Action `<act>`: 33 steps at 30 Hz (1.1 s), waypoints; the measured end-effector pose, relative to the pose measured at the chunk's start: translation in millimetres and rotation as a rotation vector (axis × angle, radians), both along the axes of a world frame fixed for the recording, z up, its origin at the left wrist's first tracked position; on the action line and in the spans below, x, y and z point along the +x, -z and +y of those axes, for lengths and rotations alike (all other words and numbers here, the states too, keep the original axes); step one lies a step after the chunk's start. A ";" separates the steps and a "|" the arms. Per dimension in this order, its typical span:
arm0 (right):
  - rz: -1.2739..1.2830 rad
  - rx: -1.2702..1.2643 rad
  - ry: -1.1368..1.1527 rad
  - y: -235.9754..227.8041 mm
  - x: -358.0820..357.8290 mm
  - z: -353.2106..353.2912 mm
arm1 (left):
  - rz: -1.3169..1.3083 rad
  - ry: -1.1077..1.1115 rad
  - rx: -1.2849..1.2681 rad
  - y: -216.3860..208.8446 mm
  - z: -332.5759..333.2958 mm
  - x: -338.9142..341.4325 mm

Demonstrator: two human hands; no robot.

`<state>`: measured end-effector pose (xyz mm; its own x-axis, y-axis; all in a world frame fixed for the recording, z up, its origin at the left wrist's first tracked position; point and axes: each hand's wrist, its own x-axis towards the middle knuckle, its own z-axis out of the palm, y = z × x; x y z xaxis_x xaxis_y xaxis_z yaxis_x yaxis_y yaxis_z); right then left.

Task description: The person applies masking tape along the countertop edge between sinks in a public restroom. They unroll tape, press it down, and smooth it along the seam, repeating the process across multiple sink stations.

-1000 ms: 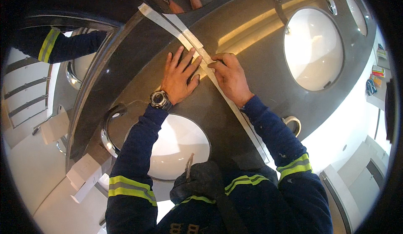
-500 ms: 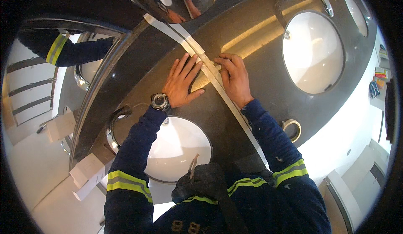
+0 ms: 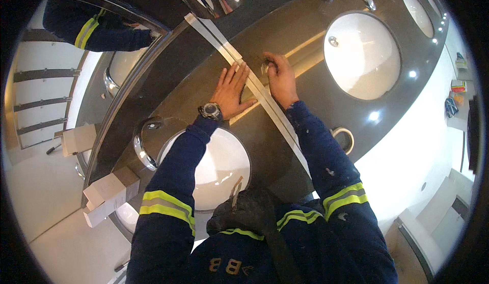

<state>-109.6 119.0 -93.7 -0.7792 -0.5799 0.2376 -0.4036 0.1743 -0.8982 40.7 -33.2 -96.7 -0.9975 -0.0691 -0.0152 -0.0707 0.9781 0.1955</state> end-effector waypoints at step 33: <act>0.240 0.318 0.154 -108.0 144.9 514.4 | 0.030 0.073 0.108 2.7 380.8 131.1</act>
<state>35.3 633.5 14.4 -0.8069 -0.5347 0.2509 -0.5423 0.5025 -0.6733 171.8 347.6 -99.4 -0.9999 0.0042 0.0112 0.0073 0.9537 0.3006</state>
